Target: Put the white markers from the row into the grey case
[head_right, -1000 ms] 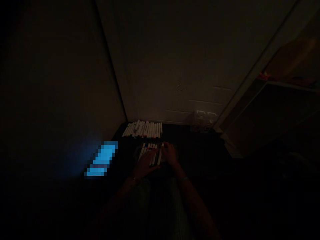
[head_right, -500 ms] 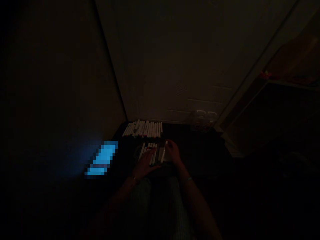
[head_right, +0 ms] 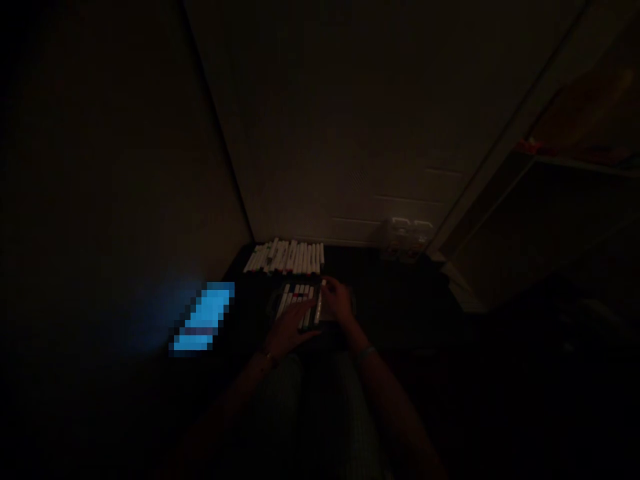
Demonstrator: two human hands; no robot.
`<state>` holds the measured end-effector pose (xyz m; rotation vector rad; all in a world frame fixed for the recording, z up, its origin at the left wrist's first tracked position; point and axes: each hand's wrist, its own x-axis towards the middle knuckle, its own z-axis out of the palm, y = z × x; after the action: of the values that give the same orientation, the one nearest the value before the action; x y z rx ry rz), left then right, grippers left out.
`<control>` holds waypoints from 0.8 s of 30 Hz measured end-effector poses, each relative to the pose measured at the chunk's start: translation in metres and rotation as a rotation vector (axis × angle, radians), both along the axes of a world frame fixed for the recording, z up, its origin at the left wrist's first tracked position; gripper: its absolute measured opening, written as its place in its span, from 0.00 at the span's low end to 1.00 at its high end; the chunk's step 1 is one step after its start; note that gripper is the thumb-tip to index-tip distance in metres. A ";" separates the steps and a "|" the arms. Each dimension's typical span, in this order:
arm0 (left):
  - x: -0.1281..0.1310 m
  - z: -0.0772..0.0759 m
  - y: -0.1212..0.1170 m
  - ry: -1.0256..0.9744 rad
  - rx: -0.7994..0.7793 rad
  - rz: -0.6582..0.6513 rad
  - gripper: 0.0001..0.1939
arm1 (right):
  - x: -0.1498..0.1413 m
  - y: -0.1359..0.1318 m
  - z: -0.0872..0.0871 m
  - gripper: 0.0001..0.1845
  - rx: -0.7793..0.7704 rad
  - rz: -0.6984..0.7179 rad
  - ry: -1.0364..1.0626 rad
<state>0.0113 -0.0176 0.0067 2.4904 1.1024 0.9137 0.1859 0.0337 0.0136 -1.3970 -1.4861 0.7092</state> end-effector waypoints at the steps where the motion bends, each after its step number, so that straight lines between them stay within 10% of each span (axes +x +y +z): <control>1: 0.000 0.000 0.000 0.009 0.011 -0.007 0.32 | -0.003 0.002 -0.002 0.16 -0.016 -0.010 -0.032; 24: 0.001 -0.003 0.002 0.045 0.046 -0.009 0.21 | -0.007 -0.003 -0.006 0.11 0.148 -0.016 -0.564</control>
<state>0.0120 -0.0159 0.0032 2.5627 1.0945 0.8946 0.1789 0.0302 0.0079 -1.5646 -1.9093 0.1854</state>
